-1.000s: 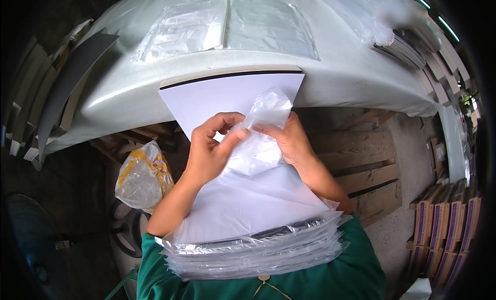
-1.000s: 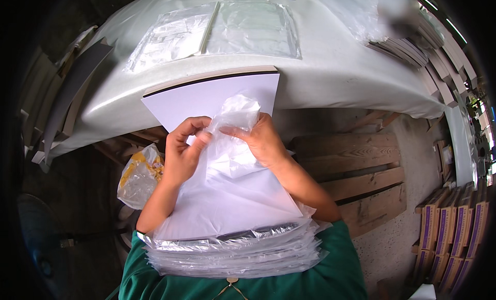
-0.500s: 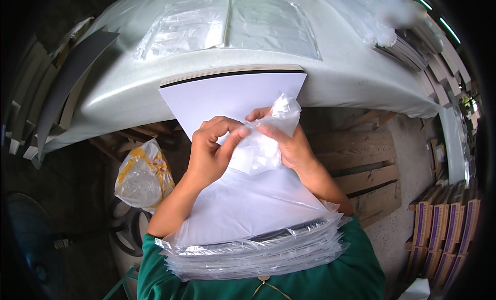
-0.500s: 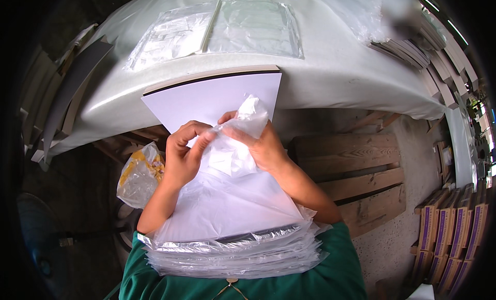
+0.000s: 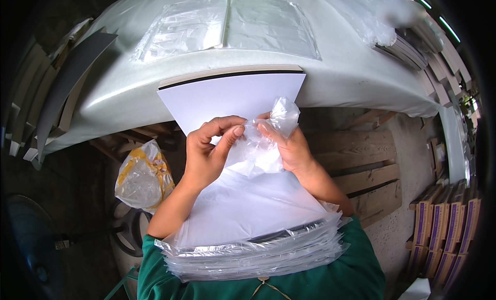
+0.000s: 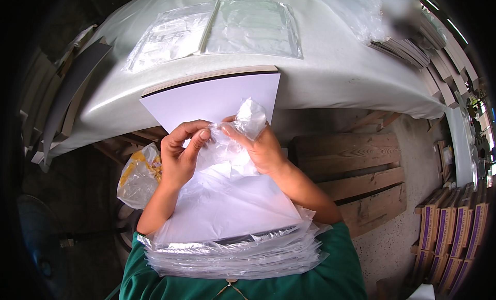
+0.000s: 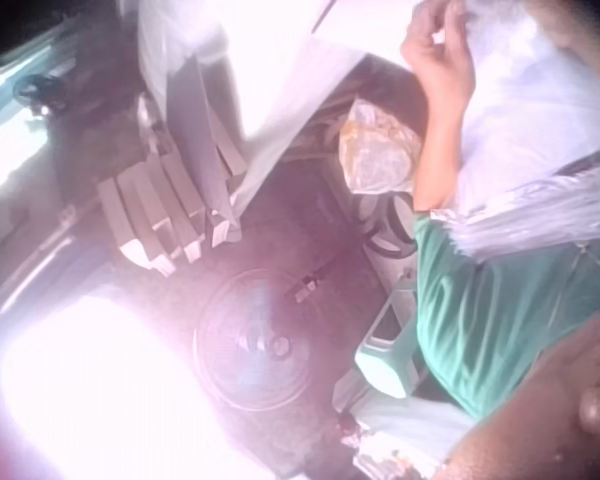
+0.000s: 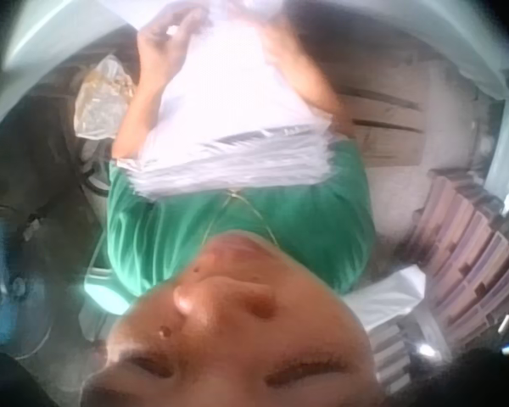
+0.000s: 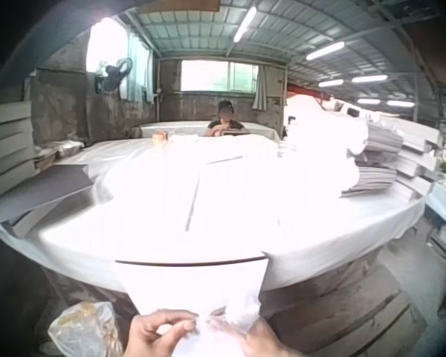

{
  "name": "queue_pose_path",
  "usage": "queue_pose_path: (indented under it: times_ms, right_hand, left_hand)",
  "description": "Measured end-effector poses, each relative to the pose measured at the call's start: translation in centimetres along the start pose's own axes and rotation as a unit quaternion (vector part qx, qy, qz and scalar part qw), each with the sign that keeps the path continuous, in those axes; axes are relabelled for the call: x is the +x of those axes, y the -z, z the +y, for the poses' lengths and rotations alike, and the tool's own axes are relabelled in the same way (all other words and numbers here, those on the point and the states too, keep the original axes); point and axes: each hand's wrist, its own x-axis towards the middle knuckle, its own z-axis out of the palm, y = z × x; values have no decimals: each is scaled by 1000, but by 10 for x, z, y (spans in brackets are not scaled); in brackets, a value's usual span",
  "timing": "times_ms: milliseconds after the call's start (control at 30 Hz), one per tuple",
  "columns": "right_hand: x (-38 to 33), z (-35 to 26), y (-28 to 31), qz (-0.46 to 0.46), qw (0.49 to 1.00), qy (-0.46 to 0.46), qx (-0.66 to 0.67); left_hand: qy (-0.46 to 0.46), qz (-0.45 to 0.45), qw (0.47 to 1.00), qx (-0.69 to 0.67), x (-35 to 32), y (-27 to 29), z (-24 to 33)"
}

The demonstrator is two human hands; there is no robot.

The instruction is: The person places paper items into clear plastic bags by hand, working through a stack and moving each bagged item to the side.

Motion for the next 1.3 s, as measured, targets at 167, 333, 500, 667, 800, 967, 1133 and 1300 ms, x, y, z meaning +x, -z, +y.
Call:
queue_pose_path:
  times_ms: [167, 333, 500, 667, 800, 967, 1133, 1300]
  right_hand:
    - [3, 11, 9, -59, 994, 4, 93]
    - [2, 12, 18, -104, 983, 17, 152]
    - [-3, -6, 16, -85, 989, -63, 104]
    - [-3, 2, 13, -13, 998, 14, 56]
    - [0, 7, 15, -6, 998, 39, 52]
    - [-1, 0, 4, -7, 998, 37, 57]
    - [-4, 6, 10, 4, 997, 12, 79]
    - [-11, 0, 19, -94, 972, -41, 209]
  left_hand:
    - [-64, -49, 986, 145, 0, 5, -3]
    - [-106, -42, 970, 213, 10, 8, 6]
    - [-76, -30, 984, 156, 11, 11, 5]
    - [-60, -40, 985, 157, 6, 10, 4]
    - [10, -66, 996, 66, 3, 1, 13]
    - [20, -140, 989, 33, 2, 12, 5]
    - [-55, -68, 985, 150, 4, 12, 3]
    - [-43, -28, 998, 42, 10, 10, -1]
